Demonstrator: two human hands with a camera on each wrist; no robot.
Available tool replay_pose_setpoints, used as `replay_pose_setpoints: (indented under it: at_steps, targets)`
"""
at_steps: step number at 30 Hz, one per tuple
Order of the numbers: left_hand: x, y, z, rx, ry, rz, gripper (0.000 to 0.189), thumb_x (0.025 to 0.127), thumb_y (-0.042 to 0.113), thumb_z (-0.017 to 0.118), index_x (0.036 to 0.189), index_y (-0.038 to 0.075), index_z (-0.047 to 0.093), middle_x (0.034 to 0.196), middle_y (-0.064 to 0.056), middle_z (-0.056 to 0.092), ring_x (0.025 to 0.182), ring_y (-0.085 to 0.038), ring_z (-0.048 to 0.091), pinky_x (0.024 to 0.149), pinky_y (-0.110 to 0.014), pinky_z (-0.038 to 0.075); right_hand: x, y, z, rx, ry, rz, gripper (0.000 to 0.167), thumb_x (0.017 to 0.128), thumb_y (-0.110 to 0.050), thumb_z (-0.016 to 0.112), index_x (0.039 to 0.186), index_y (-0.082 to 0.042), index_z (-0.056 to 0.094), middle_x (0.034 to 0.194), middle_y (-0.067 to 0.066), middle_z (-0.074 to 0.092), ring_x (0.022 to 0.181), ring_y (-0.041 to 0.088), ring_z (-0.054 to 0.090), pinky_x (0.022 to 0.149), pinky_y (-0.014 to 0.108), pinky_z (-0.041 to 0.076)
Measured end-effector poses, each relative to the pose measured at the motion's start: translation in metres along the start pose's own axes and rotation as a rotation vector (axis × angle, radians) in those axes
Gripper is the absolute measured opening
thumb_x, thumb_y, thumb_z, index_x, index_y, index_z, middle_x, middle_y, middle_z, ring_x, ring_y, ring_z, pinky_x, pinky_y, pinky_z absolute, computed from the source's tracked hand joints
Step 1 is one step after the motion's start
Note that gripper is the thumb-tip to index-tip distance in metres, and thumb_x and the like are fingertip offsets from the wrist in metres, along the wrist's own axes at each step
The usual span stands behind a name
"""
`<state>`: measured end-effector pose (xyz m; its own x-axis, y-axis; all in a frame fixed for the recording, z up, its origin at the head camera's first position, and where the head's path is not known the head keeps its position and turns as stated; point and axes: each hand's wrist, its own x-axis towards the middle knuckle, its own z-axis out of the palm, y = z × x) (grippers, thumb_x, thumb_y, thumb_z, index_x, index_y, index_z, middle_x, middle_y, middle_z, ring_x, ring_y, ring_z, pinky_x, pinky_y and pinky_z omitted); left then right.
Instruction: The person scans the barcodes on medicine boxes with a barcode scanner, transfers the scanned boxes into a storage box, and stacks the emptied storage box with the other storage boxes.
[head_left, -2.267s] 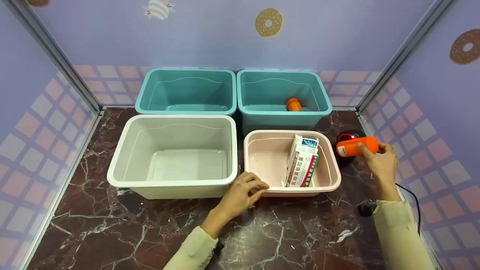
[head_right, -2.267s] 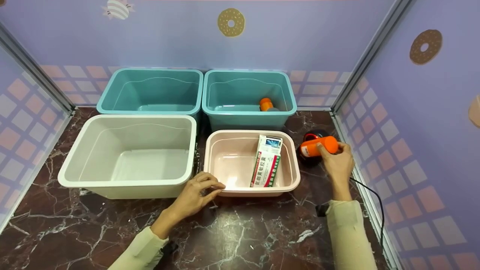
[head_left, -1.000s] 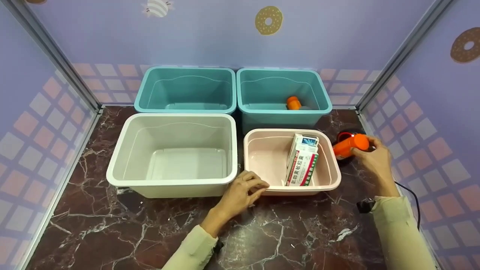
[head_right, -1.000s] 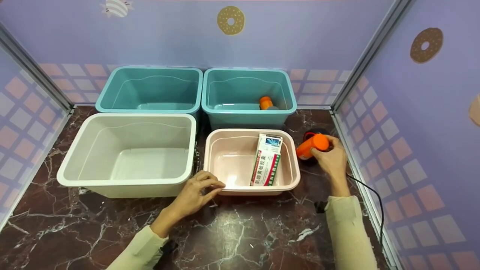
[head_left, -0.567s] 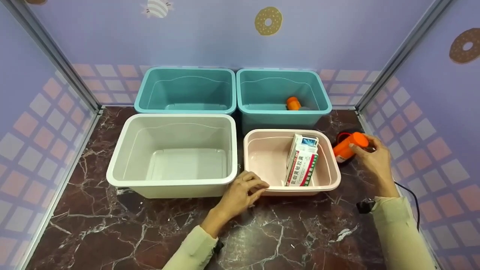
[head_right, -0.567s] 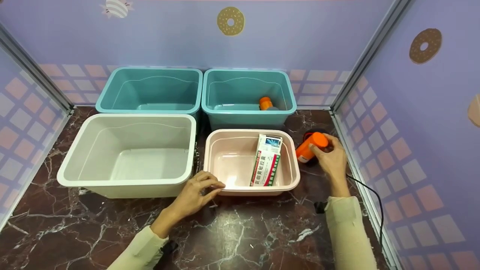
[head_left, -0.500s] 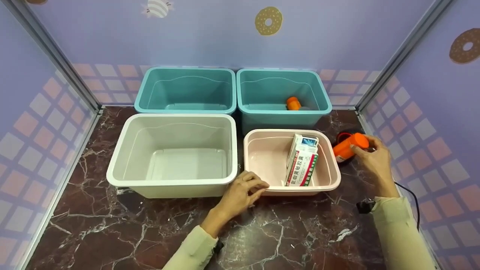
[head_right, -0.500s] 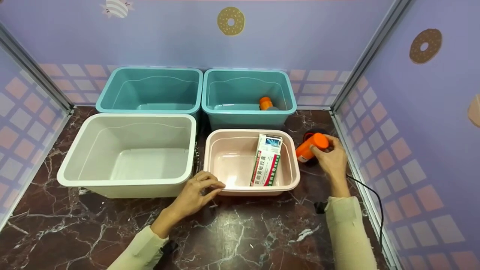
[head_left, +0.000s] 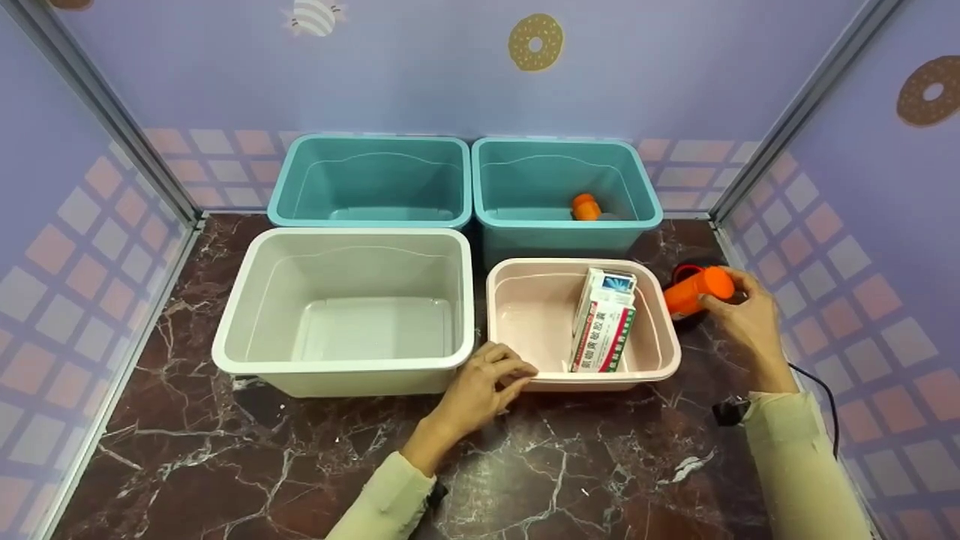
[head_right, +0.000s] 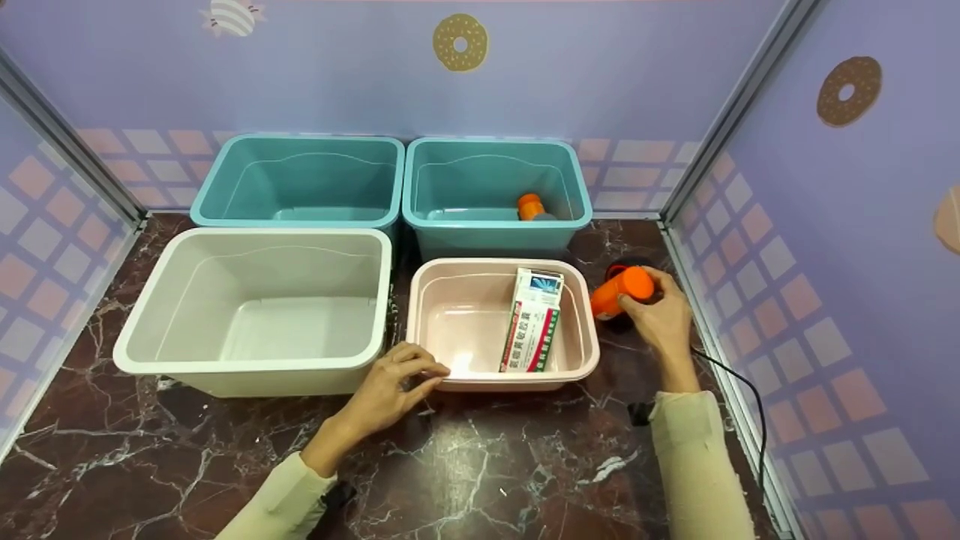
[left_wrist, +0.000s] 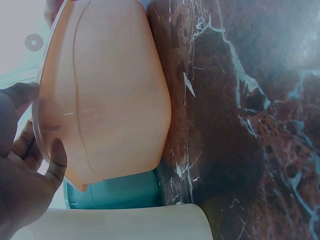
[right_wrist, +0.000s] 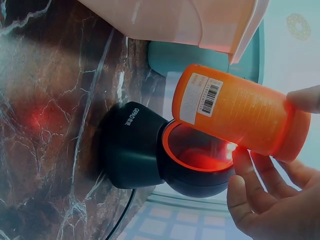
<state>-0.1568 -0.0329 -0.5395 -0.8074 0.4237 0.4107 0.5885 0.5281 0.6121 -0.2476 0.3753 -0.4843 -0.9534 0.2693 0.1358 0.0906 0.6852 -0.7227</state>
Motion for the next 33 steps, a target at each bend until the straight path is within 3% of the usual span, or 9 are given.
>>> replay_pose_setpoints:
  at_steps: [4, 12, 18, 33]
  targets:
    - [0.0000, 0.0000, -0.0003, 0.008, 0.003, 0.003, 0.014, 0.092, 0.020, 0.071, 0.105, 0.020, 0.076, 0.098, 0.005, 0.065, 0.102, -0.015, 0.057, 0.094, -0.029, 0.050, 0.0010, -0.0005, -0.0003, -0.005, -0.023, -0.005, 0.058, 0.084, -0.021, 0.073, 0.139, -0.010, 0.056, 0.126, 0.013, 0.062, 0.091, -0.006, 0.048, 0.084, 0.014, 0.036]
    - [0.0001, -0.0002, -0.0006, 0.002, 0.003, 0.003, 0.014, 0.092, 0.019, 0.071, 0.105, 0.019, 0.076, 0.098, 0.005, 0.065, 0.102, -0.014, 0.057, 0.094, -0.028, 0.050, 0.0023, -0.0016, 0.0004, 0.088, -0.068, -0.071, 0.060, 0.084, -0.006, 0.071, 0.141, -0.003, 0.052, 0.127, 0.018, 0.059, 0.091, -0.009, 0.050, 0.079, 0.003, 0.042]
    - [-0.0003, -0.0005, -0.0006, -0.009, 0.004, 0.009, 0.014, 0.092, 0.019, 0.071, 0.105, 0.019, 0.076, 0.097, 0.004, 0.064, 0.102, -0.014, 0.056, 0.092, -0.027, 0.050, 0.0040, -0.0020, 0.0019, 0.101, -0.061, -0.101, 0.061, 0.082, -0.002, 0.071, 0.140, -0.002, 0.053, 0.122, 0.016, 0.059, 0.091, -0.010, 0.051, 0.078, 0.002, 0.043]
    - [-0.0005, -0.0004, -0.0005, 0.003, 0.004, 0.012, 0.013, 0.093, 0.019, 0.070, 0.105, 0.019, 0.076, 0.097, 0.004, 0.064, 0.102, -0.015, 0.056, 0.093, -0.028, 0.050, 0.0046, -0.0040, 0.0027, 0.067, -0.083, -0.094, 0.060, 0.085, -0.013, 0.076, 0.140, -0.006, 0.053, 0.126, 0.016, 0.059, 0.091, -0.012, 0.051, 0.080, 0.004, 0.040]
